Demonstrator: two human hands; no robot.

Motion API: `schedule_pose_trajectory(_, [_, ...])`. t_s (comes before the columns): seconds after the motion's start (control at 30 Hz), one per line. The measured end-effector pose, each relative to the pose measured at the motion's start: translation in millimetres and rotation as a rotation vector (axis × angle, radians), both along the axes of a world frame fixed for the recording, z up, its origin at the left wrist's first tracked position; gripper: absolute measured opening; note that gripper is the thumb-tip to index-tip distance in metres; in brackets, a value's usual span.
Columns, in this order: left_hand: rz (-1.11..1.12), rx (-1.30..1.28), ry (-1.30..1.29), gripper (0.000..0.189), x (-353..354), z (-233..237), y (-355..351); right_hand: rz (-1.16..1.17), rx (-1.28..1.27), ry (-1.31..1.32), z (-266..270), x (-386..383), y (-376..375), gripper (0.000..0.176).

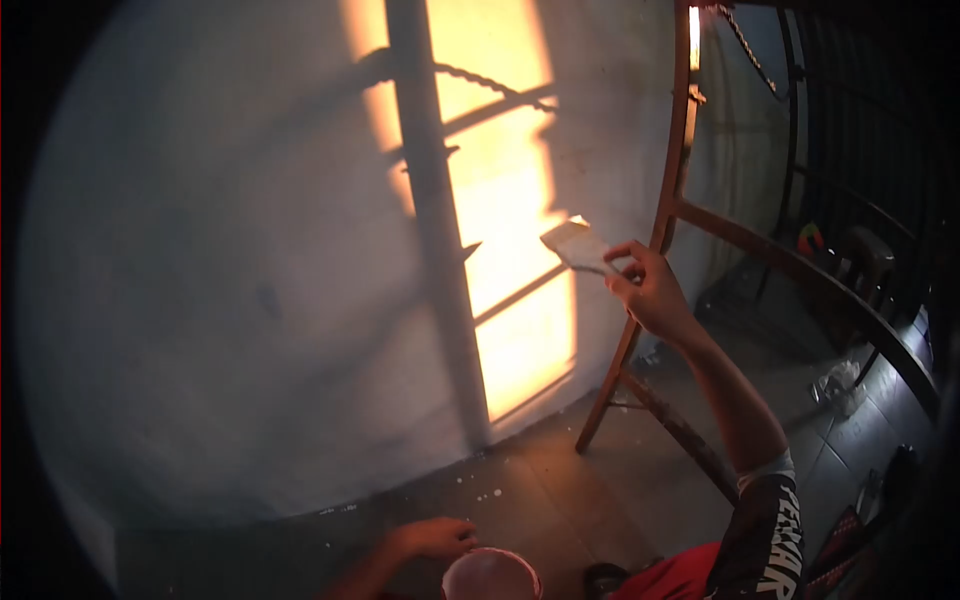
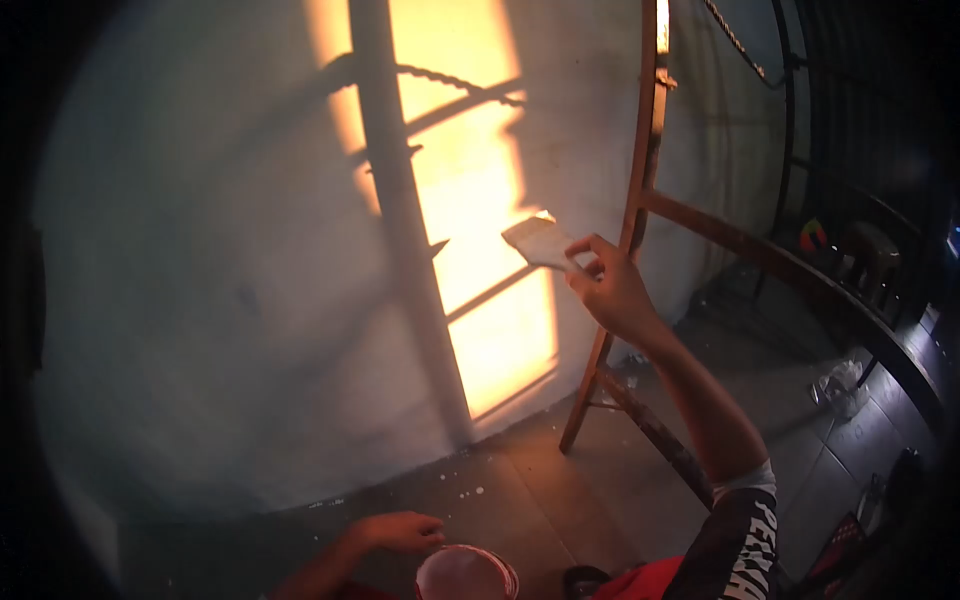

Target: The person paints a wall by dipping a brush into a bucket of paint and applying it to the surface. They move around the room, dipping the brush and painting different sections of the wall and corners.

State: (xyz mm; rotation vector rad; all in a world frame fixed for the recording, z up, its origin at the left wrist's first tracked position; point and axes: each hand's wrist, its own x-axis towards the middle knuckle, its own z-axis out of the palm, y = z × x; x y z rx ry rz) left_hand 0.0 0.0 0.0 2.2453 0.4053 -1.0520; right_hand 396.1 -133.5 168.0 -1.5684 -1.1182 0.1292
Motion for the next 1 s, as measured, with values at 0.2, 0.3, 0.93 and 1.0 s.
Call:
schedule_pose_trajectory(0.2, [0.12, 0.067, -0.166, 0.051, 28, -2, -12, -0.198, 0.114, -0.141, 27, 50, 50, 0.025])
schedule_pose_trajectory(0.3, [0.115, 0.019, -0.157, 0.052, 26, -6, -14, -0.26, 0.168, -0.205, 55, 71, 73, 0.021])
schedule_pose_trajectory(0.93, [0.15, 0.009, -0.182, 0.047, 0, -1, -12, -0.314, 0.02, -0.28, 146, 97, 82, 0.016])
schedule_pose_trajectory(1.0, [0.156, 0.006, -0.186, 0.046, -2, -1, -11, -0.329, 0.137, -0.286, 153, 106, 88, 0.017])
